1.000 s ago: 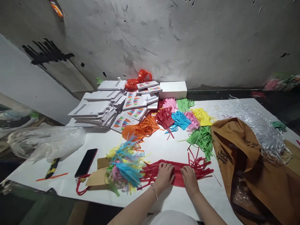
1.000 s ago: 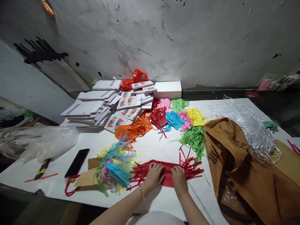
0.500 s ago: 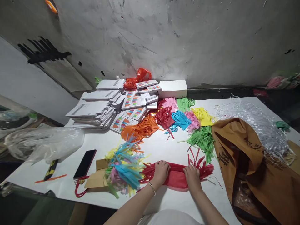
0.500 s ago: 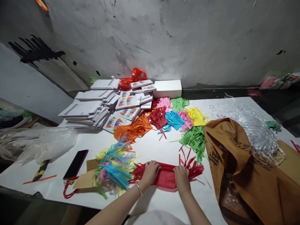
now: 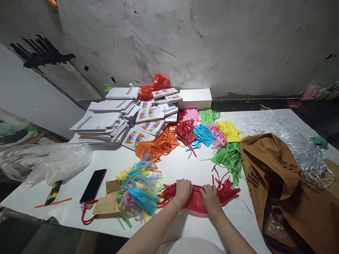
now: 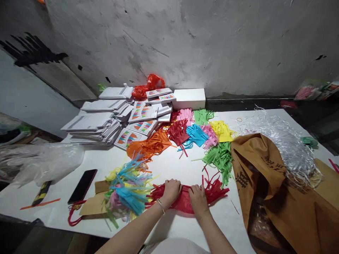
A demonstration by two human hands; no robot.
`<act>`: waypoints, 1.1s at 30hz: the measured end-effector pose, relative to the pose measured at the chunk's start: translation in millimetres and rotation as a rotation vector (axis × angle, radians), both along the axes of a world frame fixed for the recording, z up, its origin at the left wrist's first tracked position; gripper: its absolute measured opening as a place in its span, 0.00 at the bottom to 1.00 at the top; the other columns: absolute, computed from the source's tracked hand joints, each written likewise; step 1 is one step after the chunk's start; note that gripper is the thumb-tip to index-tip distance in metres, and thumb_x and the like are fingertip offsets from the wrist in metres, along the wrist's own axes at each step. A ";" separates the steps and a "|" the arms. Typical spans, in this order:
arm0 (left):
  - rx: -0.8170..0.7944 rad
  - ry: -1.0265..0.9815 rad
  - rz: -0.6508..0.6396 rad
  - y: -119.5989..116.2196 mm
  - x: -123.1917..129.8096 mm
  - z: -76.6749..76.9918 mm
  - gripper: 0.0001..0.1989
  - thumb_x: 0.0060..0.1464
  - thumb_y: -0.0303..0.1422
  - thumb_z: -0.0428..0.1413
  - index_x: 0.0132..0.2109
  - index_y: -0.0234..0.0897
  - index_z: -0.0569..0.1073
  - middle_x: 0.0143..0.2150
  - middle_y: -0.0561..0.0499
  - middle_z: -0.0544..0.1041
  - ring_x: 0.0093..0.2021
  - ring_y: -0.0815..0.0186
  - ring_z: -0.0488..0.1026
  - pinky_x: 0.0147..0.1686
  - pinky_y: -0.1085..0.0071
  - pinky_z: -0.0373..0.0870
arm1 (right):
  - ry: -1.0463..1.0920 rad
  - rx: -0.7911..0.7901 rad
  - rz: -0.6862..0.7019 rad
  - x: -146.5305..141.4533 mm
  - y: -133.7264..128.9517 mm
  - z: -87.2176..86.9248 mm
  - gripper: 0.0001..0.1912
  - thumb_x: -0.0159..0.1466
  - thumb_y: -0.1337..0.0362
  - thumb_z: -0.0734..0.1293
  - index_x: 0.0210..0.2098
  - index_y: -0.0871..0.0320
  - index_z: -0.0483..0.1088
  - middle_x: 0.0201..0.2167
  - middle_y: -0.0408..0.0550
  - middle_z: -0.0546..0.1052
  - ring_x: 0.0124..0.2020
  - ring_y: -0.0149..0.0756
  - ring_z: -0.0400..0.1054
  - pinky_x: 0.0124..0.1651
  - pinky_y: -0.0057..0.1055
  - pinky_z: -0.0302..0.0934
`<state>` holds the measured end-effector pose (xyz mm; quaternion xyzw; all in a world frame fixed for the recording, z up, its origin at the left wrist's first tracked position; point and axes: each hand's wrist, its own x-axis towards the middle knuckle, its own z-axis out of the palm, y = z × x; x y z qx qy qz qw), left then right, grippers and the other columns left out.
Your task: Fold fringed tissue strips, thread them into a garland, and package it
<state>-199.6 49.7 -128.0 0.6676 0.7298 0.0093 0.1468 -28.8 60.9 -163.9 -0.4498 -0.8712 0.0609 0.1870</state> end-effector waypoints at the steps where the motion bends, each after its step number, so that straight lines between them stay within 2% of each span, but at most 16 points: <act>1: 0.024 -0.005 -0.010 -2.1 0.7 2.9 0.13 0.62 0.31 0.47 0.40 0.33 0.75 0.39 0.39 0.76 0.43 0.51 0.70 0.46 0.53 0.57 | 0.012 -0.005 0.040 -1.4 0.1 -2.9 0.12 0.64 0.75 0.63 0.36 0.53 0.73 0.35 0.45 0.76 0.40 0.39 0.67 0.53 0.40 0.52; 5: 0.122 -0.064 -0.160 -13.8 3.2 10.6 0.10 0.59 0.28 0.51 0.47 0.40 0.72 0.50 0.44 0.73 0.52 0.54 0.65 0.56 0.52 0.50 | 0.059 -0.027 0.059 -1.9 4.0 -10.3 0.11 0.66 0.74 0.61 0.33 0.55 0.72 0.30 0.44 0.73 0.35 0.37 0.65 0.47 0.36 0.54; 8: 0.151 -0.100 -0.247 -19.5 2.5 7.1 0.09 0.58 0.25 0.53 0.43 0.42 0.73 0.45 0.46 0.74 0.49 0.56 0.65 0.56 0.52 0.49 | 0.082 -0.042 0.033 -1.6 5.0 -8.2 0.10 0.67 0.72 0.61 0.33 0.56 0.70 0.31 0.44 0.72 0.34 0.37 0.64 0.44 0.36 0.54; 11: 0.172 -0.118 -0.264 -20.1 -0.7 -0.7 0.09 0.61 0.25 0.50 0.41 0.41 0.74 0.41 0.47 0.75 0.46 0.57 0.66 0.54 0.53 0.51 | 0.082 -0.042 0.044 -3.9 2.4 -5.5 0.07 0.67 0.70 0.62 0.38 0.55 0.70 0.35 0.45 0.74 0.37 0.39 0.64 0.48 0.39 0.52; 15: 0.168 -0.144 -0.280 -21.1 -6.2 -7.1 0.09 0.62 0.26 0.51 0.38 0.41 0.75 0.38 0.49 0.76 0.45 0.60 0.67 0.52 0.57 0.53 | 0.063 -0.033 0.060 -1.0 -0.6 -7.9 0.11 0.66 0.74 0.61 0.34 0.54 0.71 0.33 0.45 0.75 0.37 0.40 0.65 0.52 0.43 0.51; 18: 0.153 -0.155 -0.243 -24.8 -9.2 -7.1 0.08 0.62 0.29 0.53 0.37 0.41 0.76 0.36 0.50 0.76 0.44 0.61 0.67 0.50 0.58 0.54 | 0.056 -0.037 0.037 10.9 -0.2 -9.1 0.13 0.66 0.75 0.59 0.35 0.54 0.72 0.35 0.46 0.76 0.39 0.40 0.65 0.54 0.44 0.49; 22: 0.142 -0.133 -0.148 -28.1 -5.2 -4.3 0.10 0.64 0.30 0.51 0.38 0.41 0.76 0.39 0.50 0.76 0.44 0.60 0.67 0.47 0.59 0.55 | 0.043 -0.067 -0.043 24.0 3.0 -6.0 0.12 0.68 0.72 0.60 0.36 0.53 0.72 0.38 0.45 0.75 0.42 0.39 0.65 0.55 0.44 0.49; 25: 0.136 -0.071 -0.049 -25.6 4.5 -3.5 0.12 0.64 0.29 0.48 0.37 0.38 0.76 0.41 0.46 0.75 0.45 0.58 0.67 0.47 0.56 0.55 | 0.002 -0.087 -0.136 22.9 6.9 -3.6 0.09 0.67 0.69 0.61 0.34 0.55 0.72 0.38 0.48 0.74 0.42 0.41 0.65 0.53 0.45 0.50; 29: 0.120 0.018 0.046 -19.0 16.3 -6.0 0.10 0.61 0.29 0.50 0.36 0.34 0.76 0.39 0.43 0.74 0.44 0.53 0.66 0.47 0.53 0.56 | -0.069 -0.099 -0.235 16.2 12.2 0.5 0.06 0.65 0.68 0.64 0.32 0.59 0.71 0.35 0.52 0.73 0.41 0.46 0.64 0.50 0.48 0.49; 31: 0.122 0.040 0.060 -17.4 18.5 -7.8 0.09 0.60 0.29 0.51 0.37 0.33 0.75 0.40 0.42 0.73 0.44 0.52 0.66 0.47 0.52 0.56 | -0.088 -0.101 -0.249 14.0 13.3 4.0 0.05 0.65 0.69 0.64 0.33 0.60 0.72 0.36 0.54 0.73 0.42 0.48 0.63 0.51 0.50 0.48; 33: 0.135 0.044 0.044 -17.9 18.0 -9.1 0.08 0.61 0.27 0.50 0.39 0.34 0.75 0.41 0.43 0.73 0.44 0.53 0.66 0.48 0.52 0.56 | -0.089 -0.104 -0.199 12.1 12.7 7.6 0.06 0.65 0.71 0.63 0.36 0.59 0.72 0.38 0.53 0.73 0.43 0.47 0.63 0.54 0.50 0.46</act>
